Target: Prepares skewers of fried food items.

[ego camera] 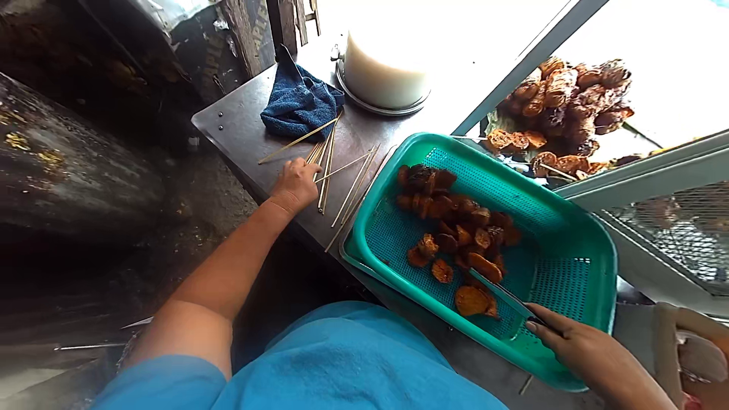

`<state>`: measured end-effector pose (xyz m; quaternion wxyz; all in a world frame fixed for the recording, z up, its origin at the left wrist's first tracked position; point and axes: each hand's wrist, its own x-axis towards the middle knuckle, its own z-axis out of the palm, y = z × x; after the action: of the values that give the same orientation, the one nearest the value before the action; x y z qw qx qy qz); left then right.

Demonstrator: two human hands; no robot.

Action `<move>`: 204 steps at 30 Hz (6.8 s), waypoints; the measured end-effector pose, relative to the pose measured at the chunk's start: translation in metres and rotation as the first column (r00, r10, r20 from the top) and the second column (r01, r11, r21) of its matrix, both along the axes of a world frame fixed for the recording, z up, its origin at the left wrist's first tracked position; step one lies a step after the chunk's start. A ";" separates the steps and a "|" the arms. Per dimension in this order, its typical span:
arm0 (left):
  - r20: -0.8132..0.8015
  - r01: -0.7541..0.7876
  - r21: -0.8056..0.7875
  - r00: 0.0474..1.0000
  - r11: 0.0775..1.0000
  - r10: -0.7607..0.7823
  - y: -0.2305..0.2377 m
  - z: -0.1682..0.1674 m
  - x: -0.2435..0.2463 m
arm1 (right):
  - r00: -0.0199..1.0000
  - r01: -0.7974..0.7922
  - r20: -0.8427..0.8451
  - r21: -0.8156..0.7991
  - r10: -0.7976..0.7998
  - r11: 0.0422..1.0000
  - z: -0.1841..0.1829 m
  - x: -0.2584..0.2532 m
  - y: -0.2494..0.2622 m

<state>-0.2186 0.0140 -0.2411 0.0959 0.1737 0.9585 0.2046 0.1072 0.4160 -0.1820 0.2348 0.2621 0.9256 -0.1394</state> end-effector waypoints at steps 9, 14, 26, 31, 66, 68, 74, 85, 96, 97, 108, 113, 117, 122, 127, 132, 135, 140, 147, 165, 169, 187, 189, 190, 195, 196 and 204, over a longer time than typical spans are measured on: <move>0.014 -0.091 -0.223 0.995 0.971 0.096 0.049 -0.016 0.022 | 0.983 -0.176 0.067 0.089 0.171 0.980 0.001 -0.005 -0.010; 0.040 -0.107 -0.343 0.991 0.933 0.128 0.066 0.000 0.036 | 0.971 -0.232 0.092 0.136 0.221 0.963 0.004 -0.007 -0.013; 0.569 -0.618 0.469 0.758 0.631 0.320 0.048 0.000 0.038 | 0.949 -0.311 0.095 0.136 0.300 0.941 0.012 -0.005 0.000; 0.789 -0.829 0.548 0.557 0.112 0.262 0.057 0.002 0.035 | 0.933 -0.357 0.101 0.151 0.344 0.922 0.014 -0.014 0.011; 0.653 -0.359 0.725 0.630 0.587 -0.421 0.118 0.067 0.224 | 0.576 -0.032 -0.333 -0.922 -0.746 0.387 0.018 0.010 -0.013; 0.649 -0.350 0.728 0.630 0.590 -0.427 0.119 0.067 0.221 | 0.553 -0.023 -0.345 -0.916 -0.758 0.400 0.017 0.011 -0.014; 0.650 -0.346 0.725 0.630 0.596 -0.425 0.122 0.065 0.219 | 0.524 -0.004 -0.384 -0.894 -0.760 0.449 0.015 0.013 -0.013; 0.630 -0.326 0.745 0.630 0.582 -0.453 0.123 0.061 0.219 | 0.553 -0.014 -0.386 -0.890 -0.738 0.455 0.020 0.012 -0.015; 0.614 -0.324 0.750 0.665 0.577 -0.425 0.127 0.062 0.219 | 0.769 -0.006 -0.438 -0.735 -0.467 0.678 0.027 0.016 -0.014; 0.606 -0.325 0.760 0.669 0.563 -0.431 0.127 0.061 0.220 | 0.787 -0.035 -0.449 -0.719 -0.424 0.694 0.027 0.018 -0.010; 0.547 -0.187 0.750 0.715 0.634 -0.436 0.125 0.060 0.224 | 0.571 -0.022 -0.546 -0.757 -0.613 0.653 0.031 0.013 -0.009; 0.570 -0.151 0.714 0.693 0.683 -0.443 0.124 0.066 0.220 | 0.573 0.001 -0.599 -0.682 -0.559 0.732 0.028 0.013 -0.010; 0.562 -0.186 0.752 0.682 0.632 -0.468 0.126 0.061 0.218 | 0.592 0.010 -0.603 -0.658 -0.535 0.753 0.027 0.014 -0.009; 0.567 -0.244 0.787 0.647 0.566 -0.510 0.132 0.064 0.217 | 0.656 -0.040 -0.589 -0.651 -0.472 0.758 0.022 0.012 -0.016; 0.570 -0.267 0.788 0.657 0.554 -0.494 0.138 0.068 0.208 | 0.754 -0.093 -0.558 -0.614 -0.347 0.784 0.022 0.004 -0.023; 0.497 -0.233 0.761 0.809 0.605 -0.313 0.118 0.068 0.189 | 0.853 -0.166 -0.507 -0.491 -0.126 0.855 0.031 -0.007 0.002; 0.444 -0.258 0.771 0.873 0.582 -0.201 0.098 0.069 0.182 | 0.936 -0.249 -0.303 -0.202 0.181 0.947 0.029 -0.015 0.009; 0.446 -0.287 0.785 0.877 0.549 -0.180 0.086 0.065 0.187 | 0.934 -0.355 -0.015 0.056 0.357 0.933 0.022 -0.024 -0.001; 0.436 -0.245 0.763 0.878 0.598 -0.196 0.085 0.060 0.189 | 0.920 -0.300 -0.166 0.282 0.355 0.911 0.031 -0.016 0.021; 0.150 0.415 0.087 0.893 0.906 -0.423 0.105 0.088 0.171 | 0.954 -0.266 0.174 0.123 0.243 0.956 0.039 -0.001 0.028; 0.113 0.449 0.096 0.882 0.888 -0.458 0.112 0.089 0.171 | 0.960 -0.278 0.088 0.188 0.266 0.942 0.038 0.009 0.020; 0.614 -0.049 0.603 0.666 0.796 -0.424 0.092 0.076 0.189 | 0.888 0.051 -0.300 -0.689 -0.349 0.723 0.030 0.021 0.083; 0.626 -0.054 0.598 0.655 0.800 -0.424 0.094 0.075 0.189 | 0.872 0.048 -0.316 -0.703 -0.373 0.710 0.031 0.024 0.086; 0.631 -0.051 0.593 0.650 0.804 -0.424 0.095 0.075 0.189 | 0.865 0.056 -0.320 -0.704 -0.387 0.708 0.033 0.024 0.085; 0.638 -0.032 0.569 0.647 0.822 -0.417 0.098 0.078 0.191 | 0.829 0.045 -0.369 -0.705 -0.421 0.707 0.037 0.029 0.088; 0.640 -0.029 0.568 0.645 0.823 -0.418 0.098 0.079 0.191 | 0.823 0.051 -0.376 -0.698 -0.426 0.714 0.038 0.029 0.087; 0.632 -0.026 0.554 0.664 0.832 -0.401 0.101 0.077 0.192 | 0.837 0.029 -0.419 -0.607 -0.351 0.794 0.049 0.031 0.078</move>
<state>-0.0265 0.1149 -0.1636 0.4382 0.1993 0.7236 0.4947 0.1382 0.4941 -0.1333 0.0325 0.2268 0.8341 -0.5018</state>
